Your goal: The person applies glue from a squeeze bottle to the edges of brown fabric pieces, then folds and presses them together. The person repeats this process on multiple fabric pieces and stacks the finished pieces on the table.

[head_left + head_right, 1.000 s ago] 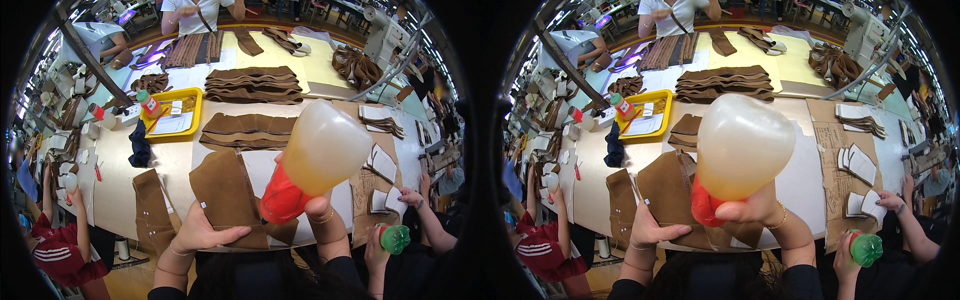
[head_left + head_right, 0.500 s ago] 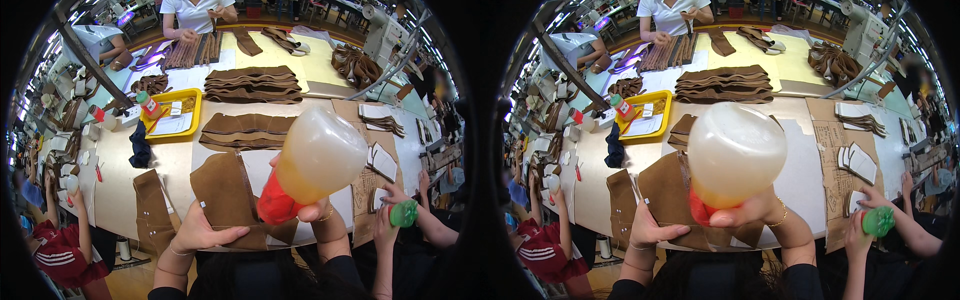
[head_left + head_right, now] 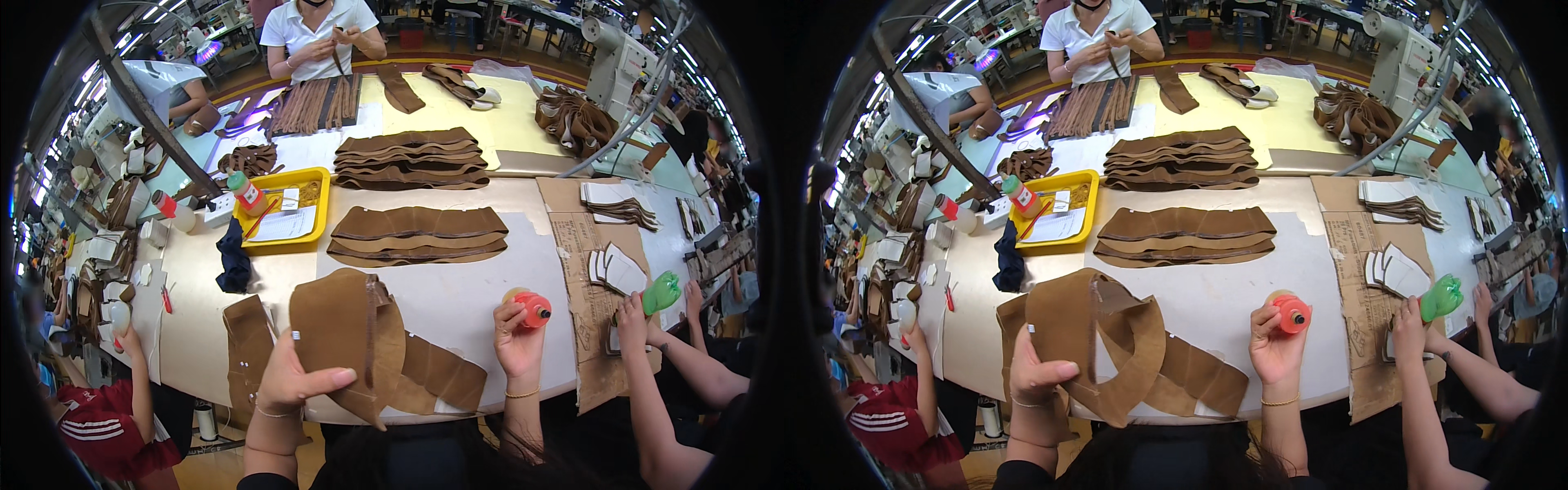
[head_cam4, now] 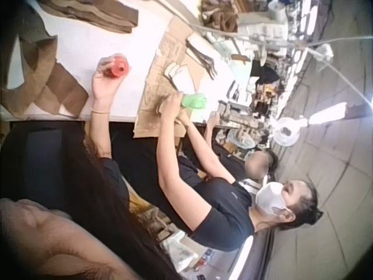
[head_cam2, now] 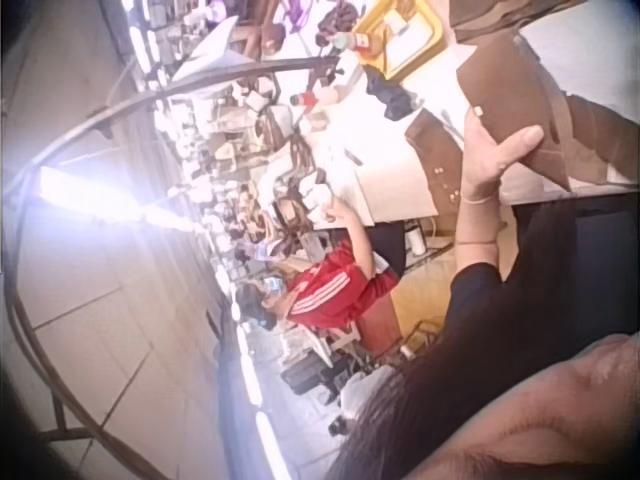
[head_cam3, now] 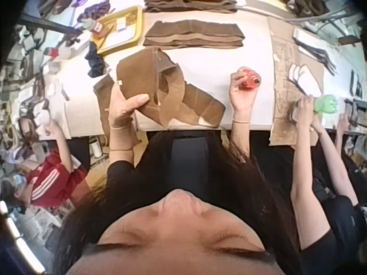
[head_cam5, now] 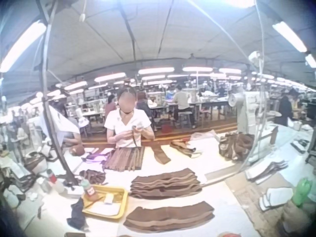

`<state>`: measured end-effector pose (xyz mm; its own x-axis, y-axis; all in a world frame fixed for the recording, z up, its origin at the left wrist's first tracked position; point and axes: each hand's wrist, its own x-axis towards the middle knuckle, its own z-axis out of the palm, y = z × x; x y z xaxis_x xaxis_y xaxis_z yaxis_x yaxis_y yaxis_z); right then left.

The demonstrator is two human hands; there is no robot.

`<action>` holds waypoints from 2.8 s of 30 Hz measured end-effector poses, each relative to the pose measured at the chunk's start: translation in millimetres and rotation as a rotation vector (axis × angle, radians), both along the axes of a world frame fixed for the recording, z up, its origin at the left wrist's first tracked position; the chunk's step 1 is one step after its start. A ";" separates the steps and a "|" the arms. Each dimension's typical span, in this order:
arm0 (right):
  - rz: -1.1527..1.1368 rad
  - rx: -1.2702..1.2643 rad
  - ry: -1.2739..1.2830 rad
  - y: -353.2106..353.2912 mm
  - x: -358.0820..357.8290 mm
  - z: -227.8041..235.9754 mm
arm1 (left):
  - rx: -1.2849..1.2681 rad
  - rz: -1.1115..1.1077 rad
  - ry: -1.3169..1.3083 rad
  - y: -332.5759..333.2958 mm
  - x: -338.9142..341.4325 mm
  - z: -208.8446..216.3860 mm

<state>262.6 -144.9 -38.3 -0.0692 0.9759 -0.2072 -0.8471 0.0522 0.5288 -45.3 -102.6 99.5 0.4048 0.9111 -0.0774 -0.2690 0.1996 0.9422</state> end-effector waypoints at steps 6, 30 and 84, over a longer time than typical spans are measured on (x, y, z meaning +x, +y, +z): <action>-0.100 0.075 -0.093 0.5 13.1 -27.6 | -0.024 0.193 -0.118 7.9 -13.8 5.0; 0.086 0.062 -2.158 64.7 -54.1 -10.8 | -0.017 -0.027 0.211 28.2 -96.2 57.1; -0.120 -0.971 -2.654 224.0 57.8 -28.2 | 0.420 -0.073 1.138 320.3 23.6 -158.5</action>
